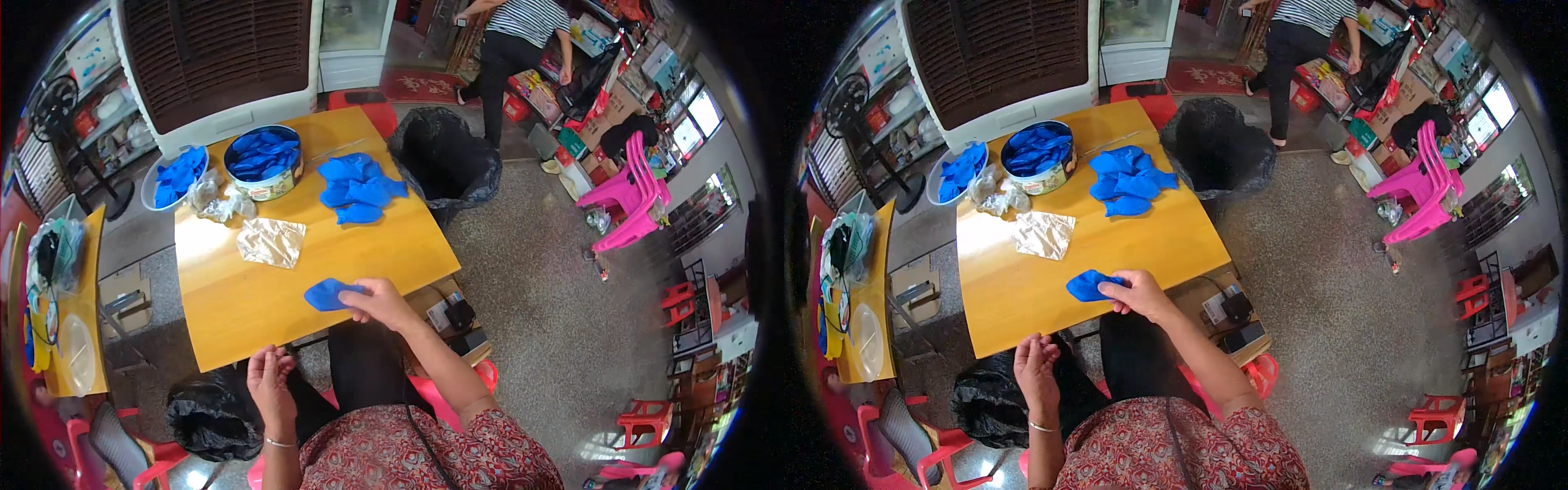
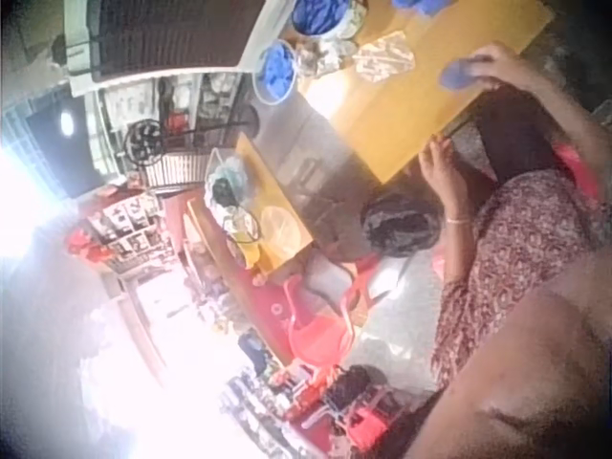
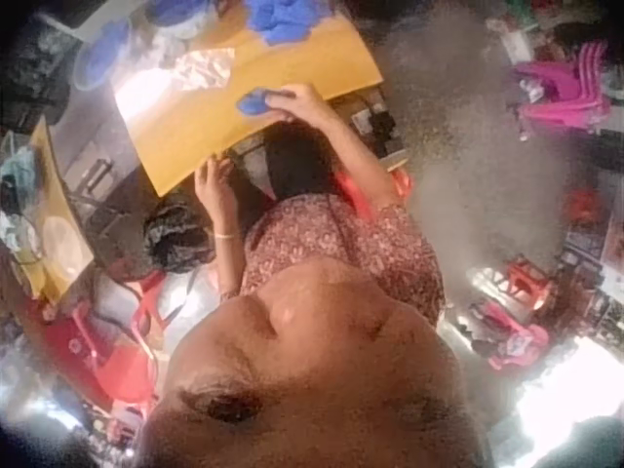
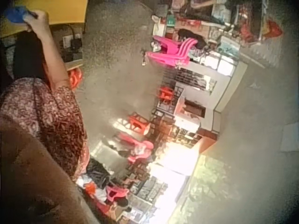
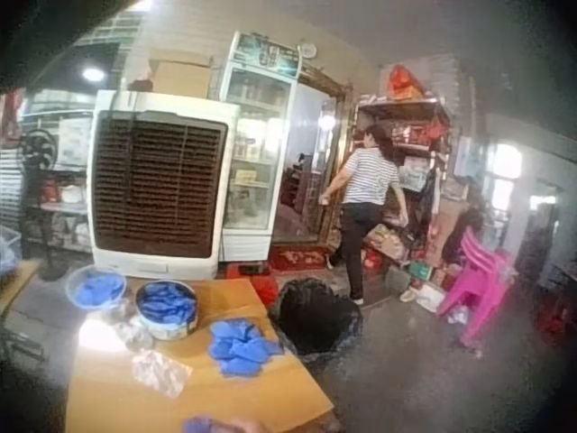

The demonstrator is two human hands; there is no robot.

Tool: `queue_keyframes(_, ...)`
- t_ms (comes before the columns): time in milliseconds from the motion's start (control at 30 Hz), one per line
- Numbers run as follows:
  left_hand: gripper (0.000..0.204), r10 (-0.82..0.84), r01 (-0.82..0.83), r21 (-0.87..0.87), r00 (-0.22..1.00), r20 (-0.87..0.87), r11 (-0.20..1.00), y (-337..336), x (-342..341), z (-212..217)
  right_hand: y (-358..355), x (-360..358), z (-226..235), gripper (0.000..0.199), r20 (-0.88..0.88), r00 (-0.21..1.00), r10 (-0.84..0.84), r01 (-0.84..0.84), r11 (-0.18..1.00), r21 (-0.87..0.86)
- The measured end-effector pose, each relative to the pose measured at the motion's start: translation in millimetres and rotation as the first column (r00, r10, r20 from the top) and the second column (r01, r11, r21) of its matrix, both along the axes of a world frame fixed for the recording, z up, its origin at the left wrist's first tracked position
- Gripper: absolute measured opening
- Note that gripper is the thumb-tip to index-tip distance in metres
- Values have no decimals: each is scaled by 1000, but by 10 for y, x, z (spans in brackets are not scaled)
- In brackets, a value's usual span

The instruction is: The person sits at a table and wraps small, irregular objects in clear plastic bags. They pick up a blue cloth, place an object inside, and fold the cloth around it. The person then places the wrapped item into a clear plastic bag and seals it. This process is repeated with multiple items throughout the video.

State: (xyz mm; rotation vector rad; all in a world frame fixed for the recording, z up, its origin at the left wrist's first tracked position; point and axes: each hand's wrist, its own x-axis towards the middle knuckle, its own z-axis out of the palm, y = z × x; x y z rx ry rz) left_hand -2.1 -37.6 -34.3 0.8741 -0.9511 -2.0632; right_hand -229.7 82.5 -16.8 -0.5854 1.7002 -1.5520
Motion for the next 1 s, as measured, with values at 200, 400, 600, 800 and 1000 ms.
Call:
queue_keyframes(200,15,-89,88,34,996,17,996,69,-71,-6,-113,14,104,30,-220,975,41,-10,990,142)
queue_keyframes(400,32,-222,215,209,975,6,954,192,-209,-10,-152,18,-149,24,-543,838,56,-8,996,91)
queue_keyframes(600,32,-182,227,208,960,-214,951,208,-407,1,-187,590,-179,24,-49,994,99,-107,973,-205)
queue_keyframes(800,27,-18,35,58,965,-262,998,132,-360,174,-189,788,163,28,-524,846,97,-180,978,-109)
queue_keyframes(1000,26,-136,131,-40,978,-158,991,-70,-247,419,-90,573,258,23,-468,883,13,-94,984,-149)
